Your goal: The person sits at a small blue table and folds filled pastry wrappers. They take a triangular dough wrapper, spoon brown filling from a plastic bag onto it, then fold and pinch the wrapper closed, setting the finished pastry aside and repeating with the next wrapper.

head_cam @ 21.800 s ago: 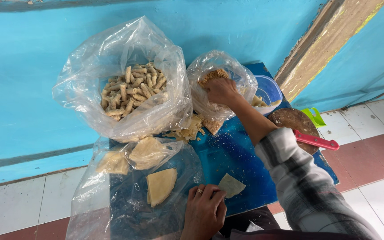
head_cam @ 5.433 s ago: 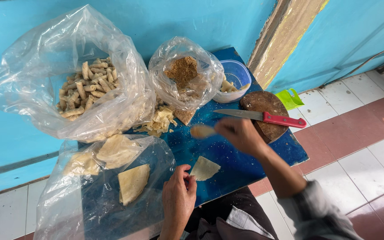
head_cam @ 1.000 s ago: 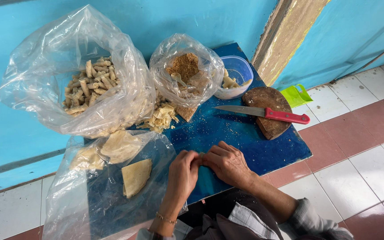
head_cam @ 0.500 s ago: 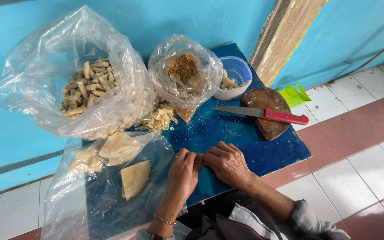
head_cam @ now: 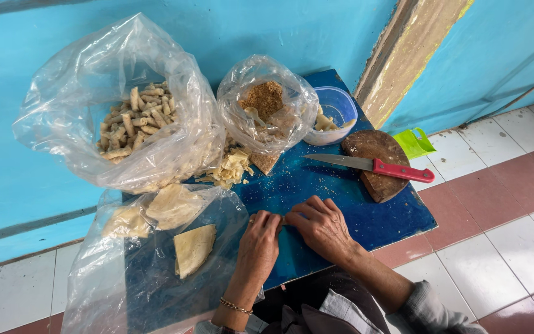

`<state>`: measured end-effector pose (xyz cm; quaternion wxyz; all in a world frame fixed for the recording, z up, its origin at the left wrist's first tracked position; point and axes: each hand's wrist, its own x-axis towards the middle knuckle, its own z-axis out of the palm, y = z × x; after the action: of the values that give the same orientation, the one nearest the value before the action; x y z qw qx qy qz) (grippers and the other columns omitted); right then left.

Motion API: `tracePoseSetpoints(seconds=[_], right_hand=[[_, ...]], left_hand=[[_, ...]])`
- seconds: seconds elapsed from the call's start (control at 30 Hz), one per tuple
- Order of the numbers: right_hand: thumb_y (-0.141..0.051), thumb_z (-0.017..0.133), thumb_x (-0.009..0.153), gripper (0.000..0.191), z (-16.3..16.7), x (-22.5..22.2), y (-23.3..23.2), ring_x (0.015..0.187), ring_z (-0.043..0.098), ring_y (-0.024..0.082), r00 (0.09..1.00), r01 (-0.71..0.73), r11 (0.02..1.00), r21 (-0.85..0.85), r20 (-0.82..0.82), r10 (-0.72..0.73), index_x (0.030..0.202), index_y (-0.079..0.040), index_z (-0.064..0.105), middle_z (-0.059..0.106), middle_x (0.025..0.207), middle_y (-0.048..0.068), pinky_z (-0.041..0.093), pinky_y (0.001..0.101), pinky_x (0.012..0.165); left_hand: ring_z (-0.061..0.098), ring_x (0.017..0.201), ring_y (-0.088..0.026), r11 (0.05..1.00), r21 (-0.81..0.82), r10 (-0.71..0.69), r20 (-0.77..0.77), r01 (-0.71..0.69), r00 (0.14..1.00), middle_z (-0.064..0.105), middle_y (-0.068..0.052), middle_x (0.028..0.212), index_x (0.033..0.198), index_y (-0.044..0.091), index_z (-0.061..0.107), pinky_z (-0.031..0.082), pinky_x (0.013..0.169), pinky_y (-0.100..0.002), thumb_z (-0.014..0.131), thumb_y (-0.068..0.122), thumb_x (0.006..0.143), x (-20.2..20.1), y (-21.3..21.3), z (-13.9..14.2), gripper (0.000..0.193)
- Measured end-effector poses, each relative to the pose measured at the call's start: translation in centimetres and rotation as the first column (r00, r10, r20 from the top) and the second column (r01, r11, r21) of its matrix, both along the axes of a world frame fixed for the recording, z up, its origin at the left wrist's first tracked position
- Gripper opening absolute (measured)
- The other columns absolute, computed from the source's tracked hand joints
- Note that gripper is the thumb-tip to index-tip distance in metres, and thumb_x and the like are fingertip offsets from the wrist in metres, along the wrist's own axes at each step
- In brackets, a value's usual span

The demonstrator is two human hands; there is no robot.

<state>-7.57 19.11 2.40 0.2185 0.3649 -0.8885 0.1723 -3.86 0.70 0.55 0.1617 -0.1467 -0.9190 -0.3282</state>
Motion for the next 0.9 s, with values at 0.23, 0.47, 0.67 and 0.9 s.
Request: tracePoseSetpoints(seconds=[0.23, 0.47, 0.67, 0.9], right_hand=[[-0.019, 0.075, 0.082, 0.035, -0.6, 0.4, -0.3, 0.11, 0.062, 0.022, 0.999, -0.003, 0.999, 0.042, -0.035, 0.005, 0.117, -0.015, 0.074, 0.072, 0.117, 0.0, 0.045, 0.0397, 0.085], [-0.031, 0.081, 0.075, 0.05, 1.7, -1.5, -1.2, 0.103, 0.062, 0.025, 0.992, -0.044, 0.999, -0.022, 0.114, 0.047, 0.12, -0.012, 0.072, 0.072, 0.114, 0.004, 0.044, 0.041, 0.084], [-0.017, 0.075, 0.085, 0.025, 6.1, -0.2, -3.5, 0.102, 0.066, 0.02, 0.94, -0.241, 0.97, -0.036, -0.258, 0.224, 0.109, -0.018, 0.069, 0.071, 0.115, -0.001, 0.047, 0.0393, 0.088], [0.004, 0.066, 0.096, 0.05, 18.5, -6.5, -13.1, 0.096, 0.061, 0.021, 0.818, -0.222, 0.962, -0.159, -0.567, 0.095, 0.145, -0.007, 0.064, 0.068, 0.112, 0.002, 0.046, 0.0396, 0.081]], left_hand=[[0.062, 0.104, -0.032, 0.997, -0.044, 0.062, 0.015, -0.061, 0.998, 0.058, -0.015, 0.106, 0.113, -0.001, 0.064, 0.057, 0.085, -0.039, 0.07, -0.003, 0.087, -0.6, 0.4, -1.5, 0.027], [0.065, 0.101, -0.031, 0.991, 0.006, 0.132, 0.146, -0.134, 0.98, 0.057, -0.014, 0.103, 0.102, 0.0, 0.061, 0.057, 0.081, -0.041, 0.063, 0.003, 0.095, -1.3, 0.6, -0.5, 0.008], [0.066, 0.082, -0.028, 0.914, 0.377, 0.178, -0.041, -0.15, 0.983, 0.067, -0.011, 0.092, 0.096, 0.004, 0.065, 0.051, 0.071, -0.039, 0.059, 0.015, 0.102, 2.6, -3.3, 2.8, 0.014], [0.07, 0.083, -0.014, 0.586, 0.719, 0.488, 0.057, -0.374, 0.871, 0.076, -0.007, 0.097, 0.102, 0.006, 0.07, 0.054, 0.063, -0.03, 0.057, 0.022, 0.107, 9.1, -9.6, 4.4, 0.02]])
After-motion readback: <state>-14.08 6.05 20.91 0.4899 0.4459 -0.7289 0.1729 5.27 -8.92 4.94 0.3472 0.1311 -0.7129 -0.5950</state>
